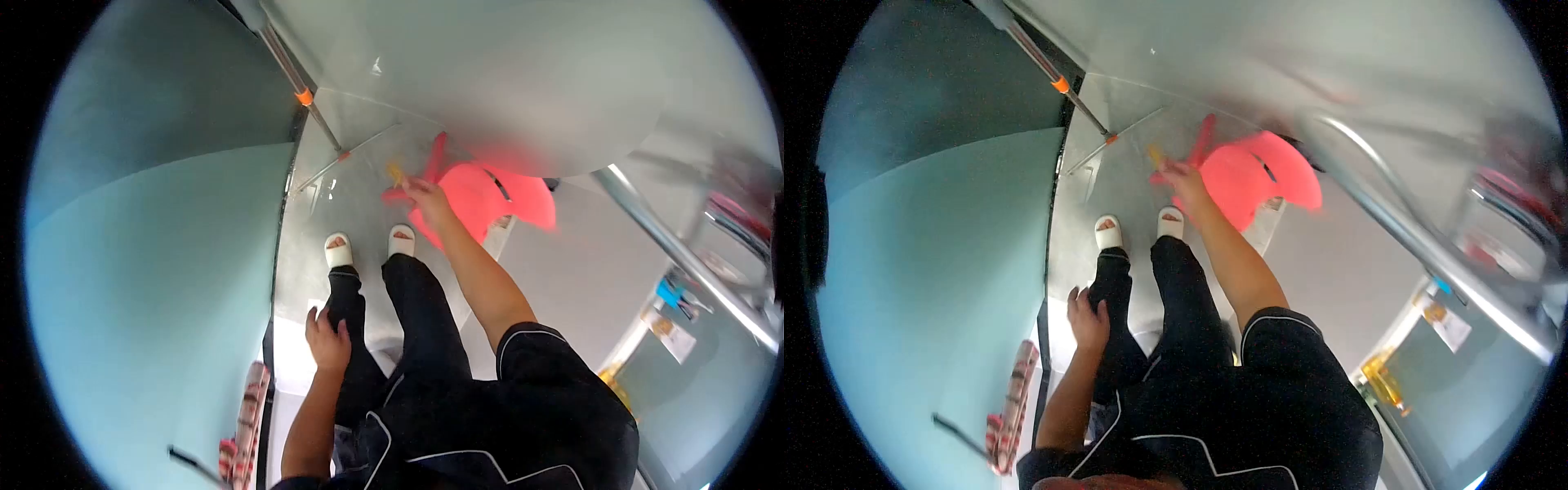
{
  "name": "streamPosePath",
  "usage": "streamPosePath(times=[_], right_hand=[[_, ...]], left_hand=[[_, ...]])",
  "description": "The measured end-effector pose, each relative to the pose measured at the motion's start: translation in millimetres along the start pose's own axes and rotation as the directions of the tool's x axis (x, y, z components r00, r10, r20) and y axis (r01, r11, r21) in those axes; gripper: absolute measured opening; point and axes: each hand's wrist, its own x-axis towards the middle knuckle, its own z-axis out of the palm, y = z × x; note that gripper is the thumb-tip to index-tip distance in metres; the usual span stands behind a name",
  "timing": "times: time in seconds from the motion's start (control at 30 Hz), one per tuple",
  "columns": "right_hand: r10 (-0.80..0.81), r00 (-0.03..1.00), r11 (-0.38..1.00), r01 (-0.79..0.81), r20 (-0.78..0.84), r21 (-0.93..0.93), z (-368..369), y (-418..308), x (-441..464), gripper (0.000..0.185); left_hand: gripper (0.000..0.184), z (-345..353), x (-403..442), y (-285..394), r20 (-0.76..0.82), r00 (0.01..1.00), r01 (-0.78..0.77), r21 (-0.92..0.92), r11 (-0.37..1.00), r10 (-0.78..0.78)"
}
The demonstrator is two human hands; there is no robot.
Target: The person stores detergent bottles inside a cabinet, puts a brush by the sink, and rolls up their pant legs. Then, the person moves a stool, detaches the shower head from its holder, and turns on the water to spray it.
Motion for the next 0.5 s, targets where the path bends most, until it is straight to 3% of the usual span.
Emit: streamPosePath(times=[0.03,0.1,0.17,0.23,0.37,0.43,0.5], right_hand=[[-0.011,1.000,1.000,0.011,0.003,-0.001,5.2,-15.9,-39.4,0.051],[-0.045,0.999,0.997,0.043,0.019,0.070,9.9,-41.9,-108.8,0.046],[-0.059,0.996,0.990,0.051,0.061,0.129,11.2,-75.7,-178.2,0.043],[-0.081,0.992,0.978,0.061,0.097,0.197,14.9,-107.6,-238.6,0.040],[-0.135,0.985,0.942,0.094,0.108,0.321,20.6,-161.4,-328.8,0.032],[-0.162,0.977,0.927,0.102,0.141,0.362,28.9,-184.0,-358.0,0.030],[-0.159,0.973,0.901,0.075,0.165,0.427,40.5,-202.0,-384.4,0.025]], left_hand=[[0.048,-6.2,-8.5,8.4,0.028,0.999,-0.025,0.008,1.000,0.025],[0.047,-33.5,-24.2,38.6,0.115,0.992,-0.031,-0.165,0.986,0.050],[0.042,-71.0,-38.2,80.3,0.056,0.992,-0.102,-0.195,0.976,0.114],[0.038,-114.6,-41.1,123.6,0.218,0.973,-0.006,-0.308,0.951,0.077],[0.035,-158.4,-19.7,176.7,0.153,0.973,-0.080,-0.482,0.872,0.174],[0.039,-173.1,3.6,198.9,0.319,0.939,0.142,-0.706,0.694,0.133],[0.040,-199.9,14.3,233.0,0.402,0.912,0.305,-0.796,0.523,0.081]])
